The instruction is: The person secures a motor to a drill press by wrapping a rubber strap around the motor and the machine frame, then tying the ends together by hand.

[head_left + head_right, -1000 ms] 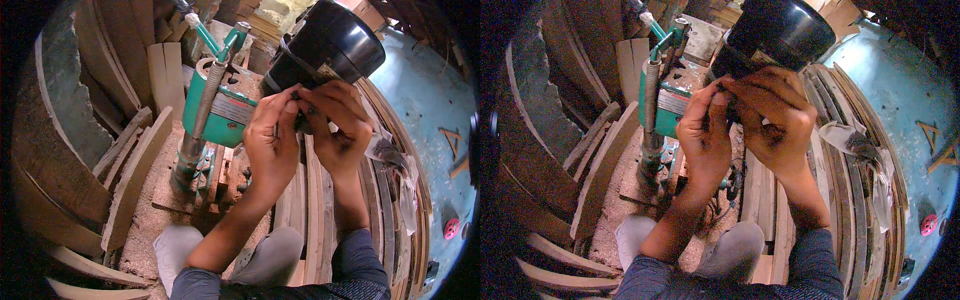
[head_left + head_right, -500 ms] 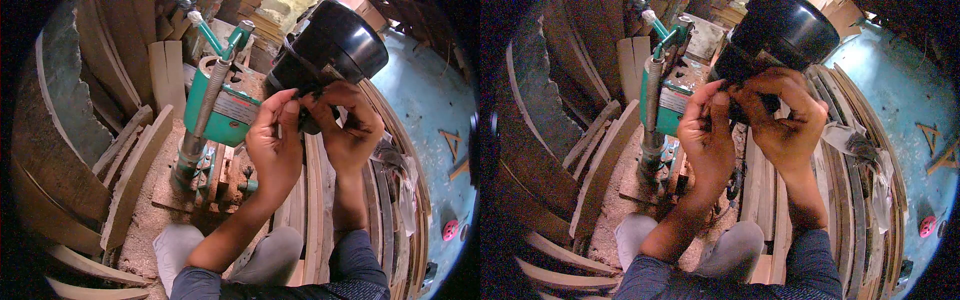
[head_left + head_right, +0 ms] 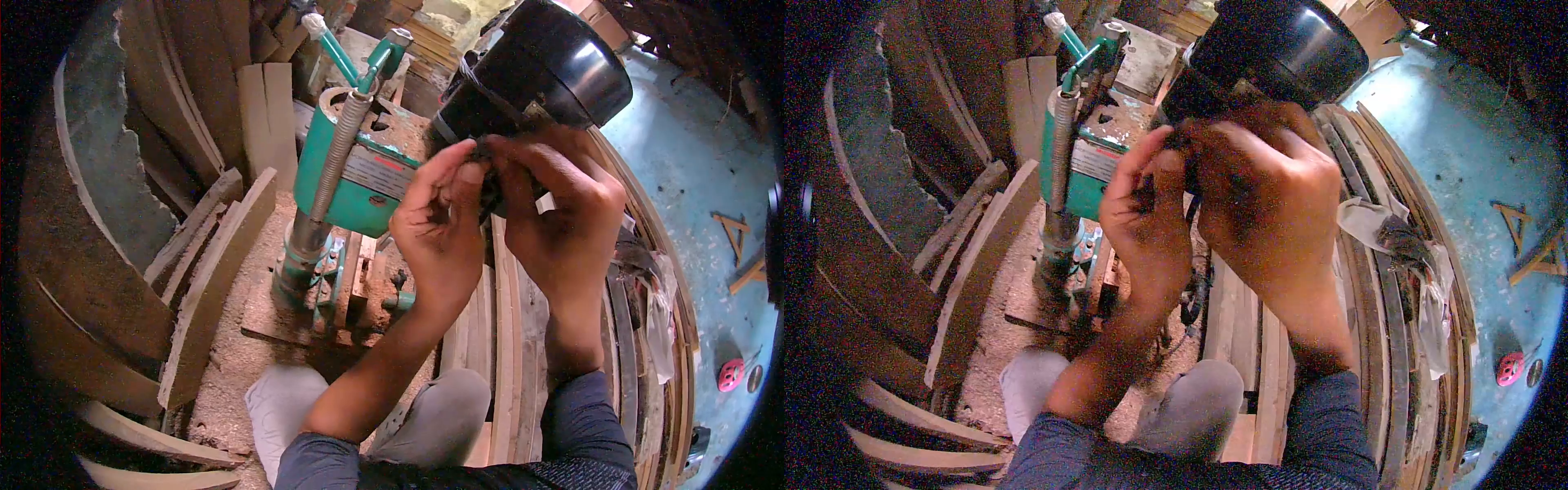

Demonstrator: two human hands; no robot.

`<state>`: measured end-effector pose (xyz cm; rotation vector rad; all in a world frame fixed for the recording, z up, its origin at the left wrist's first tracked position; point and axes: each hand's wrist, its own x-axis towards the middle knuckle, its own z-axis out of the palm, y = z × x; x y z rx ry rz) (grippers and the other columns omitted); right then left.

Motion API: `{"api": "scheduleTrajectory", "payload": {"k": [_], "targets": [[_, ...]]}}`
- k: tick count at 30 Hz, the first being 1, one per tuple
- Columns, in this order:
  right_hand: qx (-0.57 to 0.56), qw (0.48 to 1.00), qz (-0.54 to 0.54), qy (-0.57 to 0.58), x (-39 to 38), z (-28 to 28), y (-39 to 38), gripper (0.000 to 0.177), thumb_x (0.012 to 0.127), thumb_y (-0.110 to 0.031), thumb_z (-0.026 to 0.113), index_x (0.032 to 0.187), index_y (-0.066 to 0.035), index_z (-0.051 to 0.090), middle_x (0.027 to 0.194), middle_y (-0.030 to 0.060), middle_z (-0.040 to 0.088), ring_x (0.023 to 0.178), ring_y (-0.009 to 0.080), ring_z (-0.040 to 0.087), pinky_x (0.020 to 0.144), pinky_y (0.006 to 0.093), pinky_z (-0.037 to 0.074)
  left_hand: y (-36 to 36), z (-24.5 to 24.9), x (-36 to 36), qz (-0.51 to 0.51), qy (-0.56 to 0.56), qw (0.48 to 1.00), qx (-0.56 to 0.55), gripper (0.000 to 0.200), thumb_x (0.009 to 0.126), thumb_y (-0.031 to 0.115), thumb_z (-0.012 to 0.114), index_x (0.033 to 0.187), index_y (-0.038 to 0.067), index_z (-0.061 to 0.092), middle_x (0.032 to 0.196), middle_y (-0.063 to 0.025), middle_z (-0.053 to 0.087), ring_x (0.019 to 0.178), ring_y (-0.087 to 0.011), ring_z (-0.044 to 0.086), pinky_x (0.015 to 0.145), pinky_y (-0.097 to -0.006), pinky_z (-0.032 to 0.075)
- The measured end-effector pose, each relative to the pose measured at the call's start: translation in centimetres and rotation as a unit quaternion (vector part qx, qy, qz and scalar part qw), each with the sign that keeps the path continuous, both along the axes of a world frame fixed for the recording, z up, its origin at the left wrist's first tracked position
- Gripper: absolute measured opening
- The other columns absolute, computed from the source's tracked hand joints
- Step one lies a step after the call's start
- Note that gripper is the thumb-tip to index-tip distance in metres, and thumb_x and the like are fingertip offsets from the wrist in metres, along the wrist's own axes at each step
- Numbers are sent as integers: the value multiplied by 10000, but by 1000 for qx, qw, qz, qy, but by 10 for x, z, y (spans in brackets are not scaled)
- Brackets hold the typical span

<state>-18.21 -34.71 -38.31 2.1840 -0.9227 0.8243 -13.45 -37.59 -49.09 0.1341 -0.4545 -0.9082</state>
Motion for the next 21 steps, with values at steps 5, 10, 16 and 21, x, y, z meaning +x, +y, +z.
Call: {"api": "scheduleTrajectory", "payload": {"k": [5,10,16,21], "targets": [[39,998,-38,35,6,6,3,162,815,30,680,945,-34,751,871,139,684,757,261,677,637,297,524,-4,-5,-3,-36,34,999,-19,280,959,21,642,1223,-44,575,1049,-71,675,984,-93,632,868,-220,500],[44,999,-18,-10,1,0,-5,206,830,51,634,990,-24,739,882,138,677,754,244,668,637,291,523,-3,-6,-4,-47,56,997,-24,236,948,5,651,1174,-32,596,1030,-61,676,962,-87,630,852,-217,500],[49,998,-6,35,0,5,-6,252,732,-16,670,965,-82,740,880,143,710,879,343,664,766,419,546,-1,-2,-1,10,-19,1000,9,150,935,15,676,1084,-5,674,976,-17,689,878,-45,592,776,-198,481],[77,995,-14,56,1,8,-2,255,832,81,590,1012,-31,732,909,124,679,829,229,681,734,306,534,-2,-2,3,1,-46,999,1,118,932,26,686,1045,-2,696,931,6,686,830,-34,578,735,-196,476]]}}
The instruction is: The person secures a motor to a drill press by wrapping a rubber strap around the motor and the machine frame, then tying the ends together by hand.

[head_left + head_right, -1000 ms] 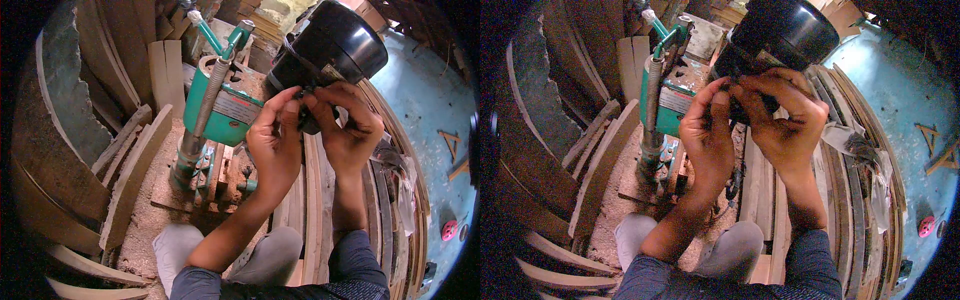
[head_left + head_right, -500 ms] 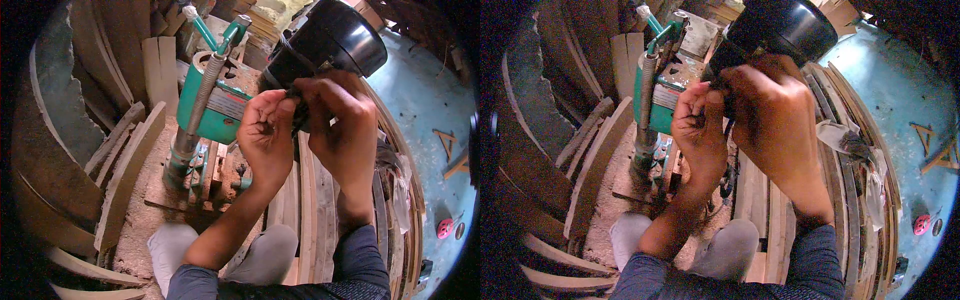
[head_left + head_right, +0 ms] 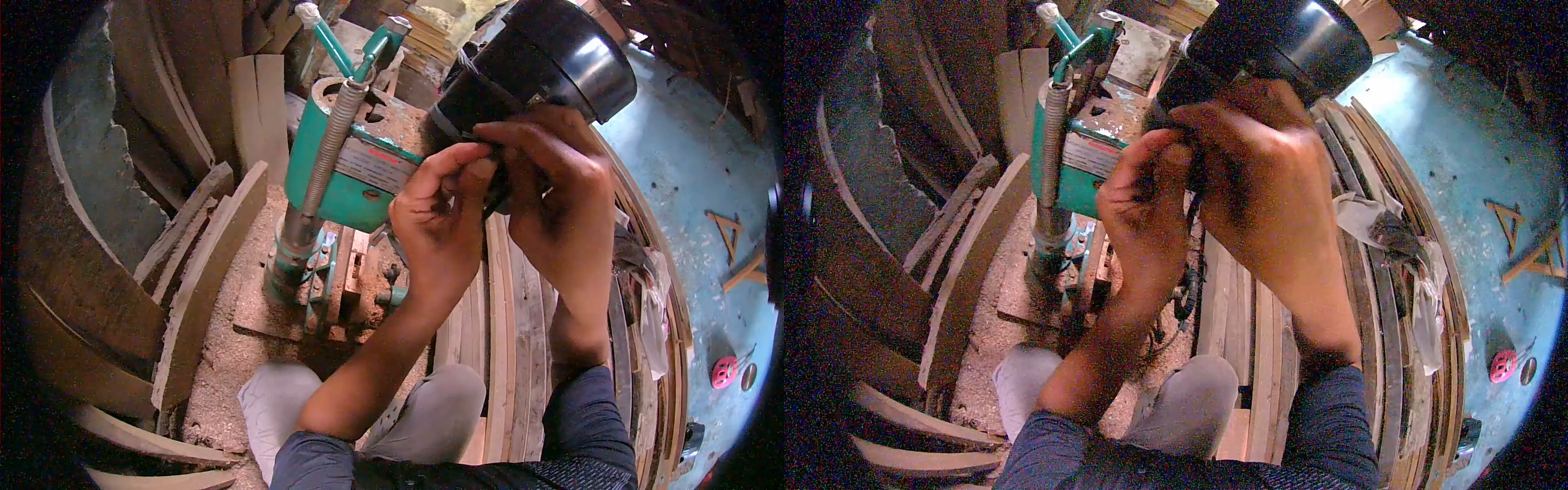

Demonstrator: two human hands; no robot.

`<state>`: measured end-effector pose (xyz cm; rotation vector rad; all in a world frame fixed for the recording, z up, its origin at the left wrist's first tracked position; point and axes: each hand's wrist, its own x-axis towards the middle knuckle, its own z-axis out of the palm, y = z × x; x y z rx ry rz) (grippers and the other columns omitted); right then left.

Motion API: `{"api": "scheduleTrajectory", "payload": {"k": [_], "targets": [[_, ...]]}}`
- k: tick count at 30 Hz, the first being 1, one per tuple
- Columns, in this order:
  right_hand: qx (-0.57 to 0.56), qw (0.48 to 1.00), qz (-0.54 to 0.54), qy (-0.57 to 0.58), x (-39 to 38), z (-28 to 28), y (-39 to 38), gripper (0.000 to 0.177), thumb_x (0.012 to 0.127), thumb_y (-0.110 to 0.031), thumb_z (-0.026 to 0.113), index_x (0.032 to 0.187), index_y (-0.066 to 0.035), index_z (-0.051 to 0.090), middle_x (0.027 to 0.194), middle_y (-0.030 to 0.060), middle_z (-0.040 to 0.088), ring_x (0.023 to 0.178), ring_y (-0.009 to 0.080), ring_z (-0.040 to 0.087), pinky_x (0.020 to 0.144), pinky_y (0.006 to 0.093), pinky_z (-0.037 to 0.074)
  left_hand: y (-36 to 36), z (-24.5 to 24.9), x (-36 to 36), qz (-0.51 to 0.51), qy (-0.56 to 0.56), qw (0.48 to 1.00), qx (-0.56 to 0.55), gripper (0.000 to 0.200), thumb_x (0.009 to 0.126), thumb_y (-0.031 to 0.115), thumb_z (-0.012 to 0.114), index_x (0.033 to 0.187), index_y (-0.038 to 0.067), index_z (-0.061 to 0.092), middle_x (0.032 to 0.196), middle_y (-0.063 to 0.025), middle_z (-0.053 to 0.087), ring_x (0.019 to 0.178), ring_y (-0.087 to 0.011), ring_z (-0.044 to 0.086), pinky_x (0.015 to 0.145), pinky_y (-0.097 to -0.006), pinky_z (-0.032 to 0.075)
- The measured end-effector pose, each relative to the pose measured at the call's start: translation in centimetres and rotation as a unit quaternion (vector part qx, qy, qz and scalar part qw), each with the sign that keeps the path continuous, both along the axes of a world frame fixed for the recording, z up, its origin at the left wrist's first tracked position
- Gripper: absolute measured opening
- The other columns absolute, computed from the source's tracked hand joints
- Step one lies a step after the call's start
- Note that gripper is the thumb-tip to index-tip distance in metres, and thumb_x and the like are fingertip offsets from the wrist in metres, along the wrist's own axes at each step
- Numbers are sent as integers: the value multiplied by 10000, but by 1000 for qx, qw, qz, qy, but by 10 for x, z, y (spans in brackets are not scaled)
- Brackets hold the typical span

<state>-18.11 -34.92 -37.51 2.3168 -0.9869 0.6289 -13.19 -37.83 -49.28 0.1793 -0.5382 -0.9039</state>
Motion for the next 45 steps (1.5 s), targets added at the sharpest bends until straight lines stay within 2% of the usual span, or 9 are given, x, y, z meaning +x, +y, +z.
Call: {"api": "scheduleTrajectory", "payload": {"k": [4,7,9,12,17,24,32,37,45], "targets": [[67,995,9,-71,1,0,-1,328,816,109,581,1075,-45,710,919,127,681,840,243,694,746,307,535,-2,1,2,-2,-16,1000,-8,191,933,35,688,1119,-1,670,903,13,680,798,-26,567,703,-185,466],[93,989,65,-99,3,5,-5,437,784,130,576,1168,-59,665,923,138,682,832,247,705,748,317,537,-3,6,4,-57,94,994,-27,332,934,43,689,1252,-8,608,878,21,671,767,-15,548,683,-168,447],[85,991,70,-77,2,10,-8,472,770,134,576,1194,-59,645,911,142,683,825,250,706,749,322,537,-8,-2,12,-76,6,996,-37,465,930,47,696,1358,-18,529,885,22,671,772,-8,556,690,-155,436],[90,993,62,-52,6,16,-6,504,752,132,583,1214,-63,627,879,145,684,809,257,709,749,328,537,-9,-4,16,-80,-23,994,-67,462,928,34,695,1359,-25,540,877,22,666,778,-12,569,694,-158,435],[89,996,26,13,8,27,-4,492,757,105,611,1215,-73,624,815,140,676,791,275,710,750,325,535,-5,2,18,-75,-37,996,-39,309,933,20,682,1231,-28,618,876,4,673,788,-20,584,695,-166,445],[106,993,40,39,1,28,-6,274,777,78,657,1023,-31,713,854,140,697,795,274,702,753,327,539,-10,0,14,-90,12,995,-51,145,932,30,690,1058,-13,635,913,-35,695,801,-32,602,701,-174,465],[143,989,28,37,-2,33,-6,173,796,54,667,945,-20,712,881,126,697,818,278,690,747,337,534,-11,-1,17,-103,6,993,-58,146,930,28,691,1052,-11,621,908,-43,693,802,-36,609,709,-173,473],[76,996,-4,40,0,23,-6,62,829,2,656,886,-16,672,823,129,670,775,308,663,711,358,522,-12,-4,16,-108,8,992,-69,146,935,28,686,1059,-10,619,920,-42,690,821,-42,613,729,-175,475],[-2,999,-11,50,3,13,-2,77,827,1,661,896,-27,680,833,134,678,788,312,665,700,366,521,-10,-10,12,-66,-16,994,-80,132,939,13,669,1062,2,621,967,-31,678,872,-37,600,772,-187,465]]}}
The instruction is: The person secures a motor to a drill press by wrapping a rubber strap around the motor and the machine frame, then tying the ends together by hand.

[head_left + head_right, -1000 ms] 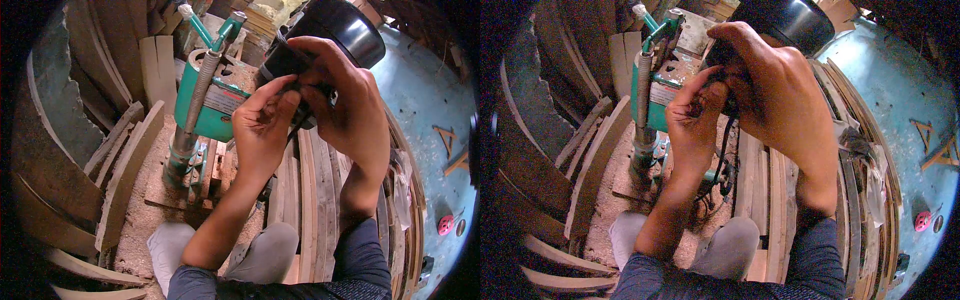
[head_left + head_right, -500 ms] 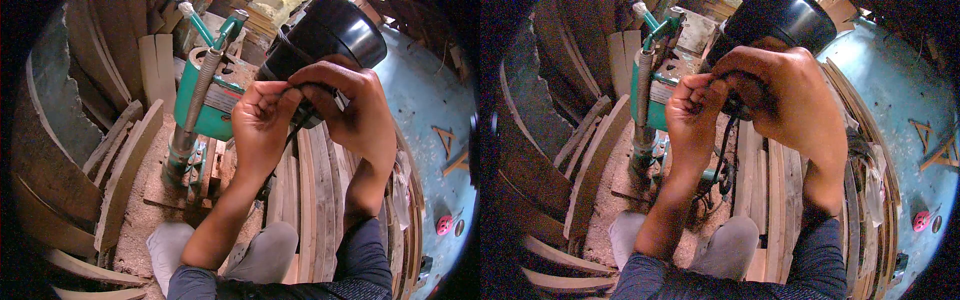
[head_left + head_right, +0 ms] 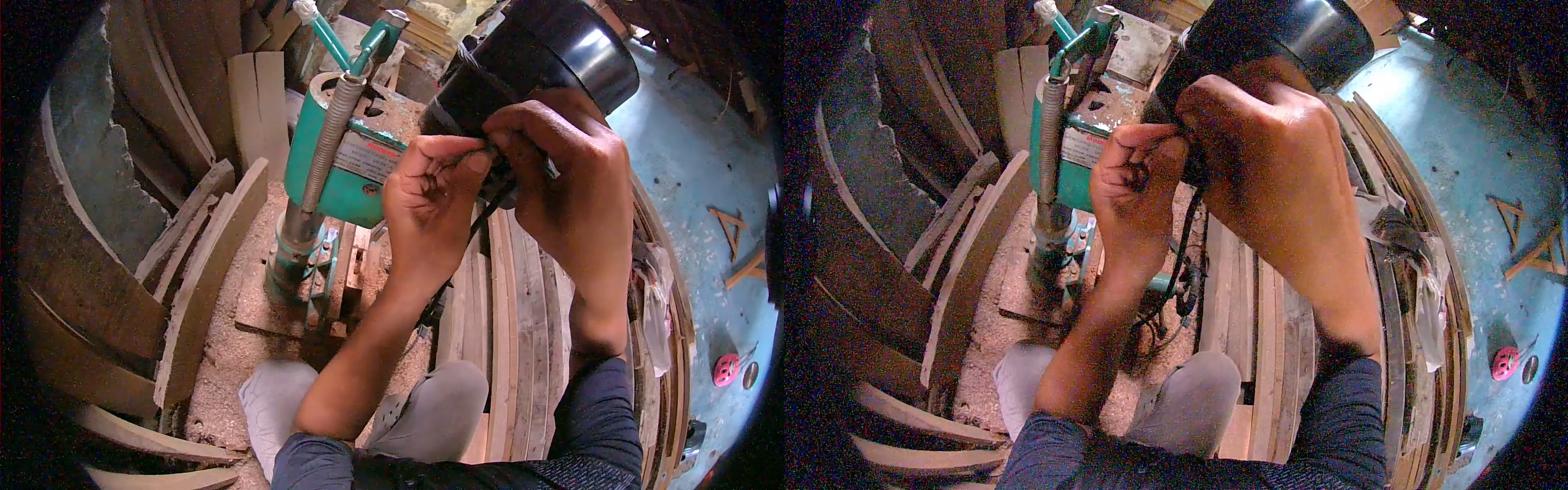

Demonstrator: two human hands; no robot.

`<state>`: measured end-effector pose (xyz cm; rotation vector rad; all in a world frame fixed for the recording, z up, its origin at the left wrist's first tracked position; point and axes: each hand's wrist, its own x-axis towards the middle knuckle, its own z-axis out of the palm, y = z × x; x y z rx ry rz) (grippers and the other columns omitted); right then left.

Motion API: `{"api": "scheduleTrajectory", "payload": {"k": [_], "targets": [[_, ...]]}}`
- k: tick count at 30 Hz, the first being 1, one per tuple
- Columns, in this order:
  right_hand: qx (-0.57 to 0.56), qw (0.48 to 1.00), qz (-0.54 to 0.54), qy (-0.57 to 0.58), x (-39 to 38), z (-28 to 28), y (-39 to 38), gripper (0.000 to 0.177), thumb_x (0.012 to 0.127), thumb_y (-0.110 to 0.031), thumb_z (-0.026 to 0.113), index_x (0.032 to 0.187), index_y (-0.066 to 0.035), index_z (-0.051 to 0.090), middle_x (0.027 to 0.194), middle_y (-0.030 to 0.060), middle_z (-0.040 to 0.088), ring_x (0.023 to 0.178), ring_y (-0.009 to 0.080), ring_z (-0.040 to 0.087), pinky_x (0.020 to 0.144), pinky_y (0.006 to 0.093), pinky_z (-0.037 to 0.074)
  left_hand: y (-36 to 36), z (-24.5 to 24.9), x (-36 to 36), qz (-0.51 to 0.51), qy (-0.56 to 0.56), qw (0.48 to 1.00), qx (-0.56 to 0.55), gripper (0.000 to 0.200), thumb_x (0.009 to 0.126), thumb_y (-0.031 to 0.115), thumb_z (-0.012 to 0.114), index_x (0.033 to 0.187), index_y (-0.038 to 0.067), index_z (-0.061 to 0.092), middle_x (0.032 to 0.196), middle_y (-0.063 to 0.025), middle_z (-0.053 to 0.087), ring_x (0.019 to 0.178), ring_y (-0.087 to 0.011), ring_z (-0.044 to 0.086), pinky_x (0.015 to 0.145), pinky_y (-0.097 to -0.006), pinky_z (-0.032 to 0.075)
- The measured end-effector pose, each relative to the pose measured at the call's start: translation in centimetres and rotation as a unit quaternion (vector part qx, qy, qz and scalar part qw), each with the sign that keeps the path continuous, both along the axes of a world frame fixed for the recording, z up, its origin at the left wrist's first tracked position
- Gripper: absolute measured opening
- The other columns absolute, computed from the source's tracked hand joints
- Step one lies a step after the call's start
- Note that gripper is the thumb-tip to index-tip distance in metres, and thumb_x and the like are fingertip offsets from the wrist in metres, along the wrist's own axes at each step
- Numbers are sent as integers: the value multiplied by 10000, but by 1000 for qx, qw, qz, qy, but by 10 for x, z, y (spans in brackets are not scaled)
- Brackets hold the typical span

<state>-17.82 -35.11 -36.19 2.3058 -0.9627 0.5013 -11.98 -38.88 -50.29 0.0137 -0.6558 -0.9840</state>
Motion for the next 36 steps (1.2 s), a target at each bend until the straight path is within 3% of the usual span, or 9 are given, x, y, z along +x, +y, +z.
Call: {"api": "scheduleTrajectory", "payload": {"k": [5,8,14,19,27,34,36], "targets": [[25,1000,1,4,0,5,-1,95,822,11,666,908,-26,683,851,139,681,796,316,668,713,366,523,-2,0,-3,14,5,1000,8,129,934,12,676,1052,8,625,933,-19,671,842,-32,591,750,-180,458],[72,996,-22,-54,5,7,2,105,814,15,667,910,-23,687,859,142,677,812,321,664,731,369,522,0,3,-3,10,13,1000,13,127,930,7,679,1046,8,628,920,-19,671,831,-33,592,742,-177,460],[36,999,-25,14,-2,2,3,139,796,15,670,932,-4,693,917,153,678,856,331,656,774,381,522,3,6,-4,24,22,999,24,124,931,4,676,1046,4,629,919,-28,675,847,-43,606,758,-187,478],[-13,1000,5,13,-7,-4,9,203,757,20,683,956,7,720,1024,151,670,1008,326,625,881,388,496,2,6,-7,18,41,999,25,114,940,22,671,1043,1,626,921,-38,680,847,-49,613,754,-198,490],[13,999,-28,-12,-8,-8,13,292,736,43,690,1019,-12,735,1071,140,654,1027,312,618,934,363,475,3,6,5,44,-43,997,37,113,950,43,658,1050,0,629,916,-39,678,826,-53,611,740,-203,490],[61,996,-2,-66,-6,11,11,366,747,42,692,1101,-46,729,1047,149,678,1017,316,650,934,369,492,2,6,1,-5,10,1000,21,117,954,45,655,1058,4,623,926,-38,674,855,-52,611,756,-194,482],[49,999,8,-20,-7,16,9,361,755,25,704,1106,-51,730,1036,155,684,995,315,657,916,367,500,2,7,-1,-6,9,1000,23,124,955,46,656,1065,3,619,924,-36,672,856,-52,611,758,-194,481]]}}
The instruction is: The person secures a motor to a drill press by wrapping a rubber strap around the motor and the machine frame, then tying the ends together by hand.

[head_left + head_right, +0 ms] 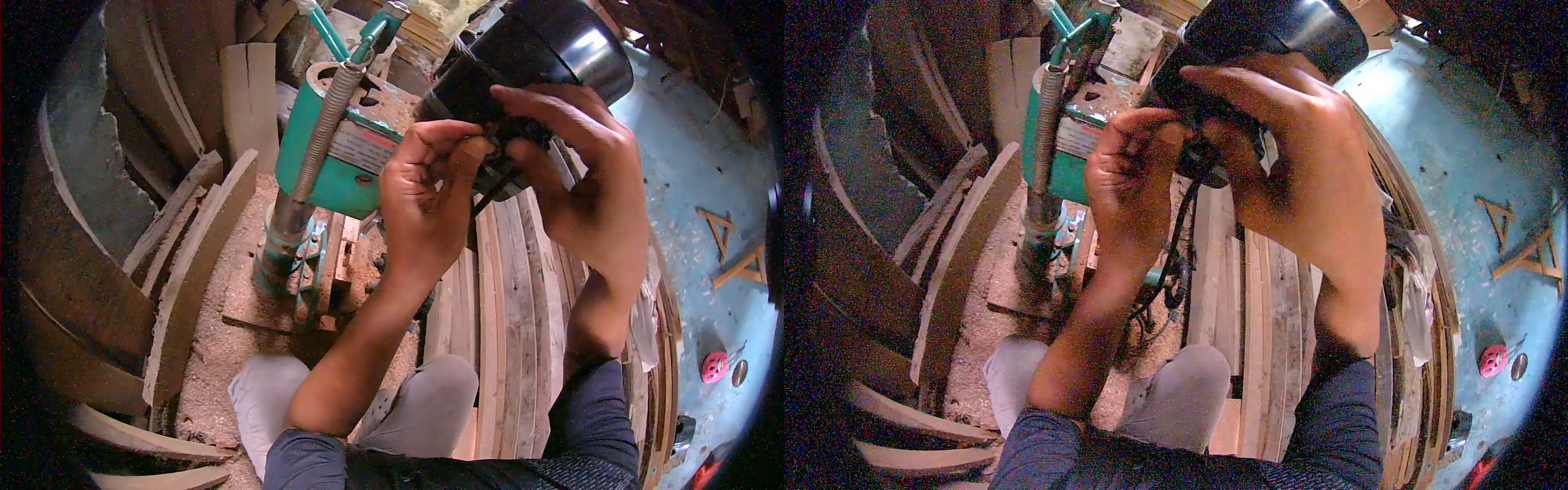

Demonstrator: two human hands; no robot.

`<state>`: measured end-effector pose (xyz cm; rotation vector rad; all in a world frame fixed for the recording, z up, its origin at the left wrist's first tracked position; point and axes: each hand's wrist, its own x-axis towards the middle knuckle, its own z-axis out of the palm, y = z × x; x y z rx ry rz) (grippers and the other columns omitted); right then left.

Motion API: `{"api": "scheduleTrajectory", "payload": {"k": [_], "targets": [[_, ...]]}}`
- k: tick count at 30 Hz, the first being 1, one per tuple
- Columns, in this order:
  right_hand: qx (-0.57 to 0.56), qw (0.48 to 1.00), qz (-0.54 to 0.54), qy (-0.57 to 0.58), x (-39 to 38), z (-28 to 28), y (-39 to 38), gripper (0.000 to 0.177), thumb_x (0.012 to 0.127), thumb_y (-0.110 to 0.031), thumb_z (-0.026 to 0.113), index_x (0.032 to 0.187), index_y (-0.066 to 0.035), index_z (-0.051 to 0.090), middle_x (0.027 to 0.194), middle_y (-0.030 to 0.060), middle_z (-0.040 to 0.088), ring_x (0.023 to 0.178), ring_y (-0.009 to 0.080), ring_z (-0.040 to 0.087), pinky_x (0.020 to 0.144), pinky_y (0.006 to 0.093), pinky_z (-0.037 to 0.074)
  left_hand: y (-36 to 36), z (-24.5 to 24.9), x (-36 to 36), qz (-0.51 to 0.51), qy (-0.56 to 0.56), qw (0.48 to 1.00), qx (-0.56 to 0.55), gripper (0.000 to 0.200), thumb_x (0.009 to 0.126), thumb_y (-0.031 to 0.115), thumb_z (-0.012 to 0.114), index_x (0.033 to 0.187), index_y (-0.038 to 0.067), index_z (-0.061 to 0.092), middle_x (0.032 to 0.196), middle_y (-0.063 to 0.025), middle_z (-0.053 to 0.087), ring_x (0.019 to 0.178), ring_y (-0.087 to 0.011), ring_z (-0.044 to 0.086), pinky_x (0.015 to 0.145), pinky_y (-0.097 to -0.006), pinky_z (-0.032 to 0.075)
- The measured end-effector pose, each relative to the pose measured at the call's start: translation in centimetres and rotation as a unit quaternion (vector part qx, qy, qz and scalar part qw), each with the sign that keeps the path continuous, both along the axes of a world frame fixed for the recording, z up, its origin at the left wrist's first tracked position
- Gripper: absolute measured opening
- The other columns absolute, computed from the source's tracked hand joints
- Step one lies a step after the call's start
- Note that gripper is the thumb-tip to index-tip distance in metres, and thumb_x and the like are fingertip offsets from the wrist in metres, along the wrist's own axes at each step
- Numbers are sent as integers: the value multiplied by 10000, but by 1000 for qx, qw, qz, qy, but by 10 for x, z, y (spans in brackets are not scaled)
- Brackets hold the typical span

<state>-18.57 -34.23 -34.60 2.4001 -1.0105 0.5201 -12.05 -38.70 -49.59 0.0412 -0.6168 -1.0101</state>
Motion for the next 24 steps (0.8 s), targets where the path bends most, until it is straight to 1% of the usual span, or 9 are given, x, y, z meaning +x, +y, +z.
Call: {"api": "scheduleTrajectory", "payload": {"k": [1,5,7,10,13,15,17,19,24], "targets": [[-12,999,12,44,0,2,-1,356,763,8,715,1112,-56,731,1026,161,689,972,315,663,897,365,508,0,0,0,-1,0,1000,0,124,955,46,656,1065,3,619,924,-36,672,856,-52,611,758,-194,481],[4,996,-16,88,7,5,-3,305,765,-29,737,1070,-47,733,994,160,694,940,307,670,849,360,517,0,-1,2,10,-15,1000,9,129,953,46,660,1068,2,620,931,-34,674,858,-51,610,761,-191,479],[45,993,-43,103,9,9,-4,205,786,-48,733,989,-25,720,929,142,692,884,299,674,795,358,518,-1,-2,3,5,-14,1000,7,132,952,47,662,1068,2,620,933,-34,674,858,-50,609,762,-190,478],[57,992,-51,97,9,11,-7,110,814,-53,718,912,-11,693,873,124,686,836,290,672,754,361,515,-2,-3,3,-3,-1,1000,-10,136,950,49,666,1071,7,622,934,-36,677,858,-48,606,760,-183,470],[48,995,-6,83,3,8,-12,82,839,-66,706,887,-7,674,848,122,677,826,290,667,738,357,510,-2,-6,9,9,-53,999,-7,134,951,69,670,1067,15,629,928,-17,670,843,-42,587,758,-184,458],[56,995,-13,79,3,8,-10,85,841,-68,704,885,-5,668,841,123,673,824,291,663,734,357,508,-3,-6,11,45,-93,995,2,123,945,86,678,1043,22,642,888,1,665,798,-37,565,721,-195,453],[63,995,-21,74,3,8,-10,88,843,-70,702,884,-3,662,833,124,669,822,292,660,730,357,507,-3,-6,12,54,-106,993,5,114,942,92,679,1028,23,647,865,3,662,779,-35,556,701,-202,453],[66,995,11,79,2,8,-13,82,856,-62,689,887,4,652,823,131,661,790,287,656,718,349,505,-4,-6,12,62,-120,991,8,107,940,97,680,1013,25,652,842,6,660,759,-34,548,680,-210,453],[92,994,4,54,2,7,-13,70,871,-48,672,890,14,646,805,138,652,739,270,654,691,333,500,-5,-7,10,109,-131,985,6,103,920,86,688,996,24,656,826,-41,678,715,-70,580,655,-241,473]]}}
